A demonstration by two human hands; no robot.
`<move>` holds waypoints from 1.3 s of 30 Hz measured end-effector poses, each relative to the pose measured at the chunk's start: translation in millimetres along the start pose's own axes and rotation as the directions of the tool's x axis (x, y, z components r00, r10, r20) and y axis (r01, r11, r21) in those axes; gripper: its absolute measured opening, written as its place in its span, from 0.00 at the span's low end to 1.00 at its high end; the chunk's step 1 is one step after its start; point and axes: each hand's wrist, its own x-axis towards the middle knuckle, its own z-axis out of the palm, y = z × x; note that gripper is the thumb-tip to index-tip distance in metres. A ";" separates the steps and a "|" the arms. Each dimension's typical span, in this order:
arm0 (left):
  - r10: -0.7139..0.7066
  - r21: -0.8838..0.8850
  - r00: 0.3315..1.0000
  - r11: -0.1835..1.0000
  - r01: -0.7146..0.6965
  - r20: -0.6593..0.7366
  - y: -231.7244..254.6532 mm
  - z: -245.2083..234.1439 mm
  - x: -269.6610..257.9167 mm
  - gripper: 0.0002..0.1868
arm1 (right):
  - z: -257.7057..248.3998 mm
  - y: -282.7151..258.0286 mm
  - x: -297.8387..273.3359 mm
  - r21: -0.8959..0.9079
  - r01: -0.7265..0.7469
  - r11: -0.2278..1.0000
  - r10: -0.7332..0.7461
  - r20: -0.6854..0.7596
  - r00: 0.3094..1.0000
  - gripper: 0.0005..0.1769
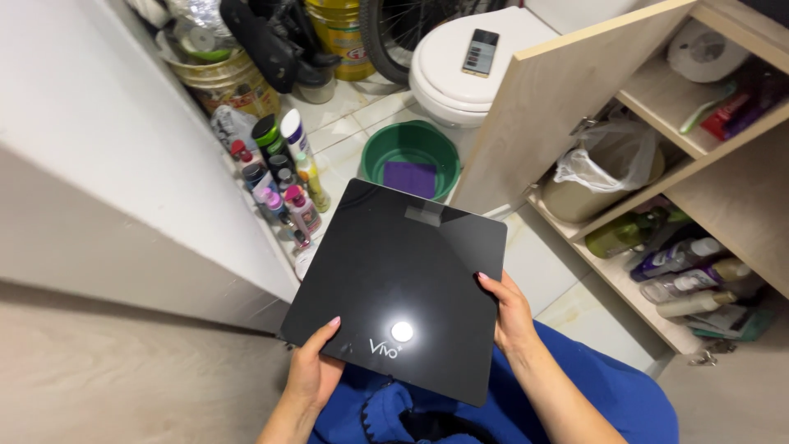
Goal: The person sits on the bathroom floor and removes various items from a cabinet under the sink, including bottles, a digital scale, and small boxes. They place each item on the floor next to a green basin, arranging them in a line.
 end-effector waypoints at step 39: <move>-0.696 0.985 0.700 -0.064 0.162 -0.160 -329.4 90.1 415.1 0.24 | -393.0 41.1 48.7 0.019 0.014 1.000 0.008 -0.833 0.554 0.20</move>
